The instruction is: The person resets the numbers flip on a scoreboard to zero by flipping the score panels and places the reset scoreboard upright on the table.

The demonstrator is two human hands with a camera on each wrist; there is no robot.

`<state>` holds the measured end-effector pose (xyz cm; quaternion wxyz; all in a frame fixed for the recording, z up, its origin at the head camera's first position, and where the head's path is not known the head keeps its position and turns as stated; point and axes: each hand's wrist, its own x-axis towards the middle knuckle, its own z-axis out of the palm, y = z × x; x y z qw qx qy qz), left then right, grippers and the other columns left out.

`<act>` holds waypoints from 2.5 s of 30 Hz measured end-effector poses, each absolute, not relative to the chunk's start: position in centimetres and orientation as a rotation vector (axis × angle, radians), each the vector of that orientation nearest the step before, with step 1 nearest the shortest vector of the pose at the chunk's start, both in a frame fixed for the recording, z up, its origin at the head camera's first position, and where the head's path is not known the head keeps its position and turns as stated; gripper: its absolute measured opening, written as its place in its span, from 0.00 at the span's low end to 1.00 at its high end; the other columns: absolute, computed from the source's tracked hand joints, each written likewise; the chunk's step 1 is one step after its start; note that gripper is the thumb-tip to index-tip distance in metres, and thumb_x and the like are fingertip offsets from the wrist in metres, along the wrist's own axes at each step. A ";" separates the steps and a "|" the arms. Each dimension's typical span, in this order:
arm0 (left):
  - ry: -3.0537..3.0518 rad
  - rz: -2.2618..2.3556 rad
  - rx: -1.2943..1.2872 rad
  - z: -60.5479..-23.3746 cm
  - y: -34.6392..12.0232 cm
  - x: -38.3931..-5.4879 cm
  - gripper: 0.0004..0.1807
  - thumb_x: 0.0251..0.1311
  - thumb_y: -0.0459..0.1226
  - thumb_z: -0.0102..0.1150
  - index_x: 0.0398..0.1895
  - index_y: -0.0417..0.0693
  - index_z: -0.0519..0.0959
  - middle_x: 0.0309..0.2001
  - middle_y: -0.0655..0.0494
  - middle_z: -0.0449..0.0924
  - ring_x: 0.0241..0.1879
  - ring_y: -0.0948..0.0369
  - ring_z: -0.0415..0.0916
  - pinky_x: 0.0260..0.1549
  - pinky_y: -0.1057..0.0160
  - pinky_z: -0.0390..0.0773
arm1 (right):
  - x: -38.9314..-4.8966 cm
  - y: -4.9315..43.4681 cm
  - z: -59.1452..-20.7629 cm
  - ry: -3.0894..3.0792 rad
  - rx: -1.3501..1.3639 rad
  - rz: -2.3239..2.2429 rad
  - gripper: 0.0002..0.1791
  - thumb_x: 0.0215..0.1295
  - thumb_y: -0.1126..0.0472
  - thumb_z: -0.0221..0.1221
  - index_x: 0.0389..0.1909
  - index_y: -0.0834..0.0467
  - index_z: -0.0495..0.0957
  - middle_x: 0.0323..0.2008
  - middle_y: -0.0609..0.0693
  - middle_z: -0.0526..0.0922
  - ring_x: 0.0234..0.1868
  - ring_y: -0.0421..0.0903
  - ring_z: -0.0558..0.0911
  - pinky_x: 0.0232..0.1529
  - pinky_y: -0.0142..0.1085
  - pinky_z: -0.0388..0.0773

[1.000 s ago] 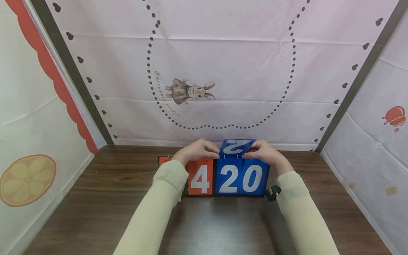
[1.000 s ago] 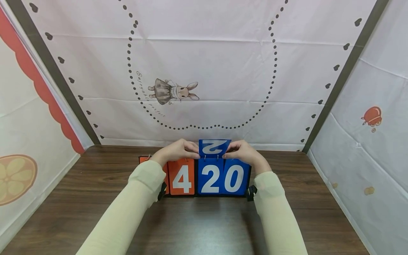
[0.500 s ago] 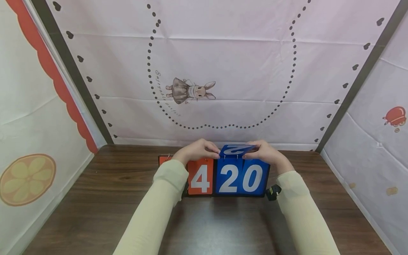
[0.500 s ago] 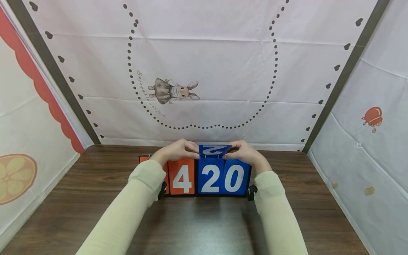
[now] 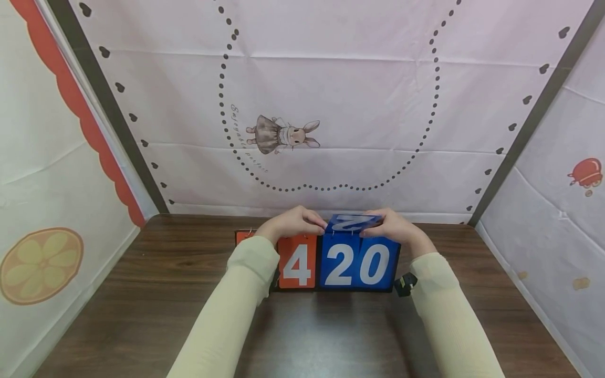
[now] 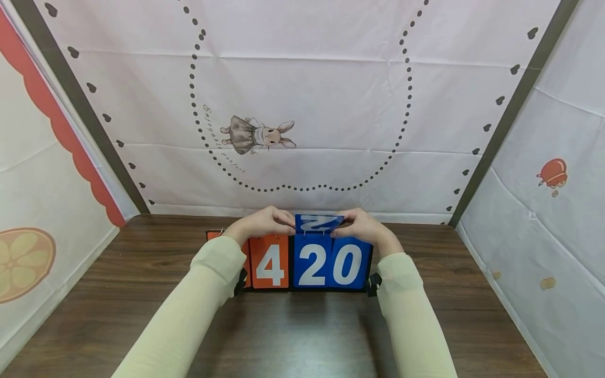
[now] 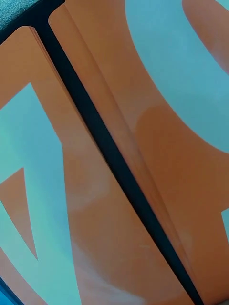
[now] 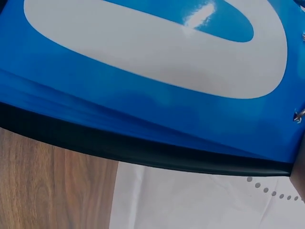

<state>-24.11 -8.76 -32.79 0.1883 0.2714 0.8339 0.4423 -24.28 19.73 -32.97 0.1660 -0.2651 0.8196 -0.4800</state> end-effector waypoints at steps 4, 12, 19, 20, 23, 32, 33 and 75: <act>2.341 1.236 0.799 -32.7 -8.9 -24.1 0.13 0.63 0.39 0.52 0.44 0.44 0.83 0.49 0.53 0.79 0.51 0.59 0.71 0.52 0.59 0.71 | -24.0 19.7 -32.8 2.313 -0.686 -1.395 0.16 0.65 0.59 0.52 0.47 0.65 0.77 0.49 0.58 0.78 0.49 0.53 0.75 0.53 0.49 0.69; 2.373 1.182 0.779 -32.8 -8.8 -24.3 0.15 0.61 0.43 0.58 0.47 0.48 0.82 0.48 0.57 0.78 0.49 0.60 0.71 0.51 0.60 0.72 | -24.0 18.8 -32.6 2.417 -0.525 -1.230 0.15 0.66 0.53 0.53 0.47 0.57 0.78 0.43 0.53 0.79 0.45 0.51 0.75 0.51 0.48 0.69; 2.371 1.204 0.630 -32.9 -8.4 -24.2 0.20 0.62 0.50 0.54 0.54 0.54 0.70 0.53 0.54 0.72 0.54 0.55 0.68 0.53 0.53 0.69 | -24.2 18.3 -32.8 2.454 -0.550 -1.093 0.19 0.61 0.44 0.57 0.44 0.54 0.78 0.41 0.50 0.80 0.43 0.49 0.75 0.51 0.48 0.69; 2.381 1.189 0.599 -32.9 -8.3 -24.1 0.22 0.61 0.52 0.54 0.55 0.55 0.68 0.54 0.54 0.71 0.54 0.55 0.67 0.54 0.52 0.69 | -24.2 18.3 -32.9 2.455 -0.542 -1.082 0.20 0.60 0.42 0.58 0.44 0.53 0.78 0.41 0.49 0.80 0.44 0.49 0.75 0.51 0.48 0.69; 2.414 1.102 0.521 -32.9 -8.0 -24.0 0.27 0.58 0.58 0.53 0.56 0.58 0.66 0.56 0.54 0.69 0.56 0.54 0.65 0.55 0.50 0.67 | -24.1 18.2 -32.8 2.435 -0.552 -1.083 0.21 0.58 0.42 0.59 0.44 0.53 0.78 0.42 0.49 0.80 0.43 0.49 0.75 0.50 0.48 0.70; 2.406 0.964 0.586 -33.0 -7.7 -24.4 0.25 0.59 0.57 0.53 0.54 0.55 0.74 0.53 0.57 0.73 0.52 0.58 0.66 0.54 0.53 0.67 | -24.2 18.1 -32.6 2.459 -0.582 -1.046 0.20 0.57 0.43 0.61 0.43 0.53 0.79 0.41 0.48 0.80 0.42 0.49 0.76 0.50 0.48 0.71; 2.404 0.956 0.592 -33.0 -7.6 -24.4 0.24 0.59 0.56 0.53 0.54 0.55 0.75 0.52 0.57 0.73 0.52 0.58 0.67 0.53 0.53 0.67 | -24.2 18.1 -32.6 2.458 -0.585 -1.049 0.19 0.57 0.44 0.61 0.42 0.53 0.80 0.40 0.48 0.81 0.42 0.49 0.76 0.50 0.49 0.71; 2.428 1.053 0.439 -32.8 -8.0 -24.0 0.35 0.54 0.57 0.58 0.61 0.49 0.65 0.57 0.49 0.69 0.56 0.53 0.65 0.55 0.50 0.66 | -24.1 18.0 -33.2 2.518 -0.459 -1.222 0.27 0.58 0.42 0.59 0.53 0.54 0.75 0.51 0.53 0.77 0.54 0.54 0.72 0.57 0.55 0.64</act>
